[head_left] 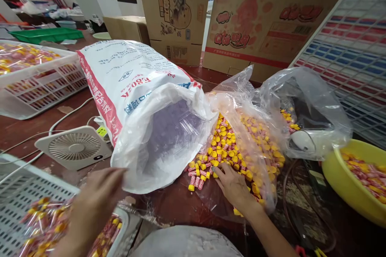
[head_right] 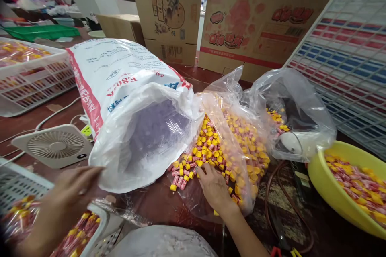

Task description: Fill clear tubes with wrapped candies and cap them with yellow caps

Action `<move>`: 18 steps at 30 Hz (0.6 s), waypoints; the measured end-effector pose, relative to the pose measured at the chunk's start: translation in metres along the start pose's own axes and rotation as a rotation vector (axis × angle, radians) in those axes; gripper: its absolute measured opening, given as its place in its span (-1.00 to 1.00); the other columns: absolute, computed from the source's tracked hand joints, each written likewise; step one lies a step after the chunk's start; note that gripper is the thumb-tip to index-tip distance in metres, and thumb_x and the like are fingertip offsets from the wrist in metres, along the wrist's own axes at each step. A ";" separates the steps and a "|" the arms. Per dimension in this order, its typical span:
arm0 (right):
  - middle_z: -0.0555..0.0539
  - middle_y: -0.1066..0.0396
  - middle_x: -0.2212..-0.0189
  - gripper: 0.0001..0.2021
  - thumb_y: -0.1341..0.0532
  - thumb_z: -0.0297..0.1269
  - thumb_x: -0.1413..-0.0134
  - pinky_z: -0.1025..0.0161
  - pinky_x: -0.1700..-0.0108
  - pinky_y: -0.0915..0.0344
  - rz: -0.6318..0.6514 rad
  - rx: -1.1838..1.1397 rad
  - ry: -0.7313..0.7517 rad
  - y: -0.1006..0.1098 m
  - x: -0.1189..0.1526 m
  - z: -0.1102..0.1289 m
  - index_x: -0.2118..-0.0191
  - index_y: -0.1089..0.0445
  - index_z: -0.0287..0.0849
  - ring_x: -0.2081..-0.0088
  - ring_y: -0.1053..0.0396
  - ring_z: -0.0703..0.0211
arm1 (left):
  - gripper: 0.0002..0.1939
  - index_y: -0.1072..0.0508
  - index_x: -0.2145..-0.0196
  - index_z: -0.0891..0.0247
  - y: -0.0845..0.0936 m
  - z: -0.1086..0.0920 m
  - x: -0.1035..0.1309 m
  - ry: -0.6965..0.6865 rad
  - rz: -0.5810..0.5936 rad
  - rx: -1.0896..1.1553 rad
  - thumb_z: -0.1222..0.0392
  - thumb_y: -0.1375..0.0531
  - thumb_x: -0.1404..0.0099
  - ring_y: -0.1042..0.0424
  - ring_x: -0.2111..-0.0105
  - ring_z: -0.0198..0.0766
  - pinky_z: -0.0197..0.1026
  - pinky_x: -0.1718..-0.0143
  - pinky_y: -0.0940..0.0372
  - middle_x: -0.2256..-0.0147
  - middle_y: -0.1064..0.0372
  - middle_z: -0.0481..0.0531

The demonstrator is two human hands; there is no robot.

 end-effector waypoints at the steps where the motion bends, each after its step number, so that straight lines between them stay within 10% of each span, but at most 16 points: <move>1: -0.13 -0.43 0.12 -0.74 -0.29 -0.48 -0.15 0.16 0.24 -0.44 -0.004 -0.001 0.008 0.001 0.000 0.002 0.06 -0.40 -0.11 0.19 -0.48 0.03 | -0.71 -0.53 0.04 0.25 -0.022 -0.028 -0.013 -0.083 0.098 -0.031 0.32 -0.07 -0.40 -0.46 0.13 0.01 -0.01 0.12 -0.38 0.12 -0.47 0.23; 4: -0.13 -0.44 0.14 -0.78 -0.27 -0.52 -0.14 0.14 0.22 -0.45 -0.026 -0.029 0.032 0.003 0.003 0.005 0.12 -0.39 -0.13 0.19 -0.48 0.02 | -0.59 -0.54 0.08 0.24 -0.091 -0.072 -0.043 -0.130 0.468 -0.163 0.51 0.02 -0.33 -0.50 0.19 -0.02 -0.10 0.30 -0.42 0.17 -0.45 0.21; 7: -0.15 -0.47 0.13 -0.78 -0.23 -0.57 -0.11 0.09 0.16 -0.47 -0.074 -0.092 0.047 0.006 0.010 0.003 0.15 -0.37 -0.17 0.14 -0.49 -0.02 | -0.58 -0.53 0.11 0.33 -0.118 -0.075 -0.064 -0.092 0.541 -0.194 0.54 0.06 -0.31 -0.51 0.24 0.03 -0.07 0.38 -0.42 0.19 -0.43 0.28; 13: -0.12 -0.50 0.29 -0.97 -0.20 -0.42 -0.20 0.10 0.20 -0.53 -0.242 -0.587 -0.115 0.030 0.014 -0.010 0.25 -0.36 -0.16 0.27 -0.52 0.05 | -0.69 -0.54 0.07 0.25 -0.120 -0.070 -0.058 -0.100 0.508 -0.023 0.39 -0.05 -0.38 -0.47 0.07 0.00 -0.02 0.09 -0.41 0.04 -0.44 0.26; 18: -0.15 -0.55 0.09 -0.80 -0.28 -0.26 -0.23 0.15 0.04 -0.54 -0.366 -1.216 -0.145 0.053 -0.003 0.012 0.05 -0.38 -0.13 0.10 -0.56 0.07 | -0.75 -0.59 0.12 0.16 -0.105 -0.104 -0.036 0.218 0.539 0.794 0.10 -0.29 -0.25 -0.52 0.16 -0.08 -0.11 0.08 -0.38 0.17 -0.58 0.09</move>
Point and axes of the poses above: each hand's wrist, its own x-axis away from the middle knuckle, its own y-axis out of the back of the hand, z = x × y, the point moved 10 cm from there along -x, towards the middle knuckle
